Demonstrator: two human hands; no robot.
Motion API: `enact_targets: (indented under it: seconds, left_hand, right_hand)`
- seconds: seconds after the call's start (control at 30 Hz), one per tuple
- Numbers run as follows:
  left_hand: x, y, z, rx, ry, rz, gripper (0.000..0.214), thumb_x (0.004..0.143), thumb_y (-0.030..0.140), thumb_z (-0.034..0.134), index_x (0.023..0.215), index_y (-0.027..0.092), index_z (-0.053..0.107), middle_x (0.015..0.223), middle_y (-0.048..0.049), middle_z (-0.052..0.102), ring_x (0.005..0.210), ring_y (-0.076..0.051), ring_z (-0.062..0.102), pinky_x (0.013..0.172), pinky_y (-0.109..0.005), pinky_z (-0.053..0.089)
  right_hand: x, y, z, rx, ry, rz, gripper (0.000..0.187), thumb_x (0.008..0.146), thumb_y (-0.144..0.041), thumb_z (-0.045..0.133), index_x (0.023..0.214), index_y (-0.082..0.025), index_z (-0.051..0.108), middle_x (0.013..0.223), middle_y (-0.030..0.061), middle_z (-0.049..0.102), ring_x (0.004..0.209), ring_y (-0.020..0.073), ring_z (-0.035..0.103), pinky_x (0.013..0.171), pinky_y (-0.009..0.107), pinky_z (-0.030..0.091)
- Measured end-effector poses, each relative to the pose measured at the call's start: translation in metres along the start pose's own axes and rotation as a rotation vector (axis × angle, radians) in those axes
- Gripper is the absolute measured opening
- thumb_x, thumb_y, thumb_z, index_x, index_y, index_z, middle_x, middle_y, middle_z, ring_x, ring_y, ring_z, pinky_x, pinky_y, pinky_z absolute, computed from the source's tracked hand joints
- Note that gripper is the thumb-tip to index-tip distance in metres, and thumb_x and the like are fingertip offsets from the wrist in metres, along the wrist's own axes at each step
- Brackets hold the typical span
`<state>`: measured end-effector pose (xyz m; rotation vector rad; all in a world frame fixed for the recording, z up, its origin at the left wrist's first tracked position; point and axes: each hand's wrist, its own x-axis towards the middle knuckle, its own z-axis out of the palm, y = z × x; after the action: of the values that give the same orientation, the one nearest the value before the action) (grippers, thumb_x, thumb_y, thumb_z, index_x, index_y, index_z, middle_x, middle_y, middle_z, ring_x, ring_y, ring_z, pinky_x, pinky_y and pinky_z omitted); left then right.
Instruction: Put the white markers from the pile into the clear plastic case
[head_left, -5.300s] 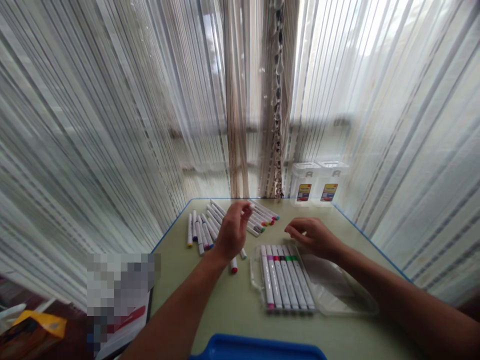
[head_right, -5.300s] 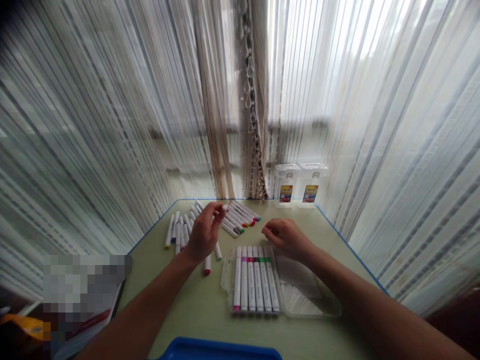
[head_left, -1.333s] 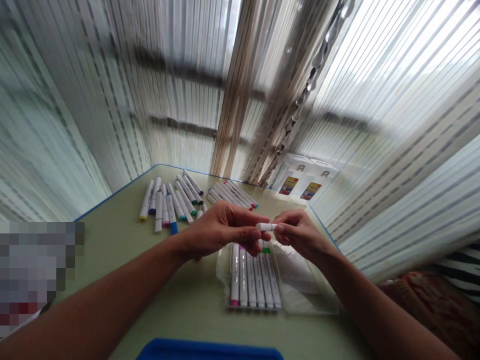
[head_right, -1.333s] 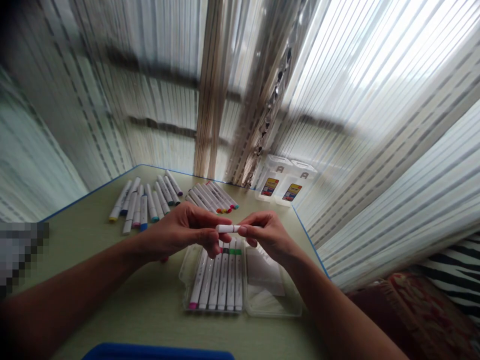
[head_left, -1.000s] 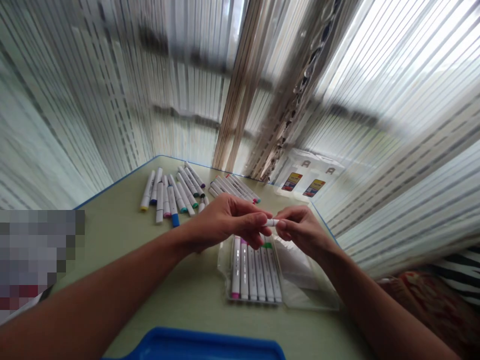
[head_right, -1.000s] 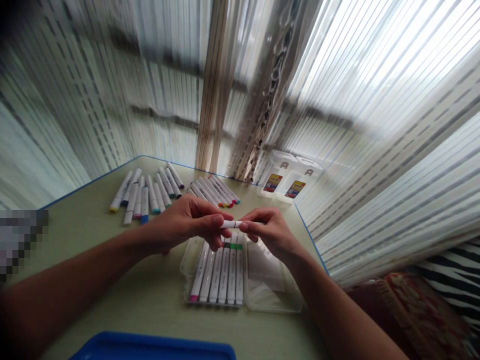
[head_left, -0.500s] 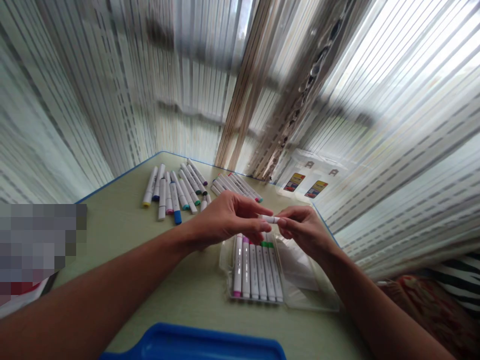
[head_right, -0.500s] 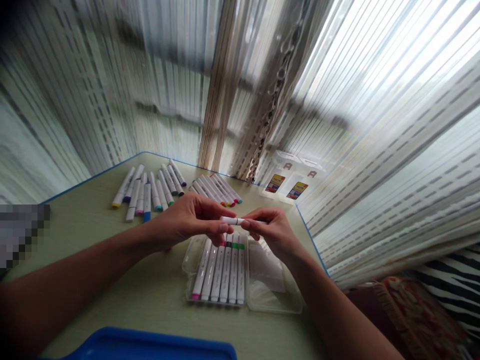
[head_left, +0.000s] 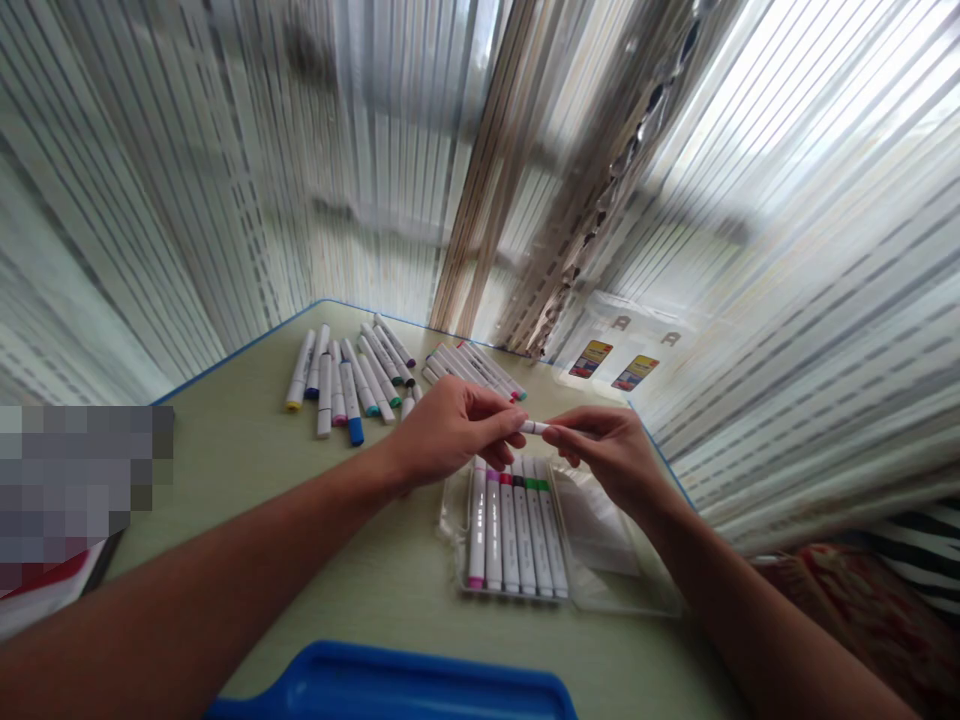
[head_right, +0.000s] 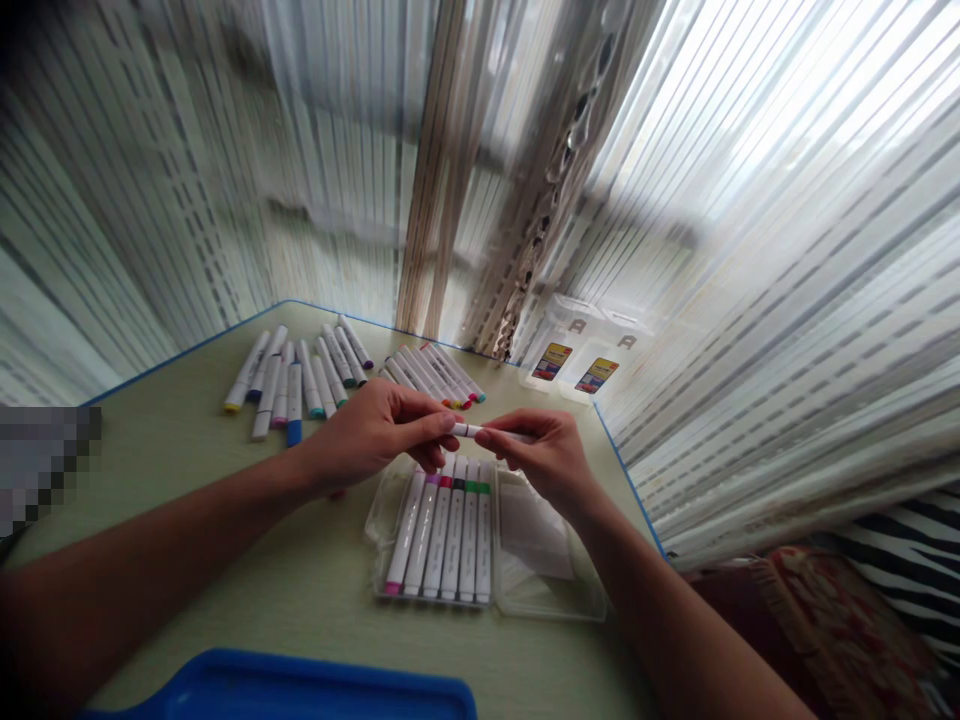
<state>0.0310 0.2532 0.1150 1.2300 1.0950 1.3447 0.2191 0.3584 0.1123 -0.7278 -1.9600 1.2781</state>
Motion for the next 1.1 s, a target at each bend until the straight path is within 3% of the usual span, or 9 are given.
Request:
enact_targets:
  seconds: [0.17,0.57,0.9,1.1]
  left_hand:
    - [-0.0005,-0.0028,-0.0025,0.085,-0.028,0.043,0.03,0.076,0.024,0.075,0.1,0.006,0.073,0.069,-0.0078,0.072,0.057,-0.012,0.067,0.056,-0.021,0.056]
    - [-0.0009,-0.003,-0.001,0.195,0.012,0.056,0.022,0.077,0.03,0.072,0.079,0.008,0.069,0.065,-0.006,0.068,0.055,-0.013,0.064,0.052,-0.023,0.051]
    - [-0.0026,-0.0049,0.0,0.278,-0.036,0.072,0.024,0.077,0.028,0.07,0.09,0.009,0.076,0.07,-0.0079,0.073,0.06,-0.014,0.065,0.055,-0.021,0.049]
    - [-0.0028,-0.0034,0.0017,0.305,-0.046,0.093,0.026,0.08,0.028,0.066,0.096,0.009,0.075,0.07,-0.0081,0.072,0.062,-0.015,0.066,0.059,-0.022,0.051]
  right_hand:
    - [-0.0001,0.0008,-0.0006,0.007,-0.012,0.009,0.02,0.066,-0.034,0.086,0.069,-0.016,0.078,0.048,0.0003,0.061,0.042,0.0078,0.046,0.04,0.02,0.034]
    - [-0.004,-0.0022,0.0022,-0.104,-0.046,-0.038,0.024,0.066,-0.036,0.085,0.072,-0.014,0.078,0.053,0.0031,0.065,0.044,0.0092,0.048,0.04,0.022,0.035]
    - [-0.0061,-0.0058,0.0054,-0.237,-0.054,-0.156,0.02,0.069,-0.035,0.083,0.07,-0.016,0.078,0.064,0.0069,0.074,0.054,0.0157,0.063,0.049,0.024,0.047]
    - [-0.0069,-0.0077,0.0065,-0.181,-0.055,-0.114,0.021,0.068,-0.035,0.083,0.068,-0.015,0.077,0.058,0.0051,0.071,0.047,0.0122,0.057,0.043,0.022,0.043]
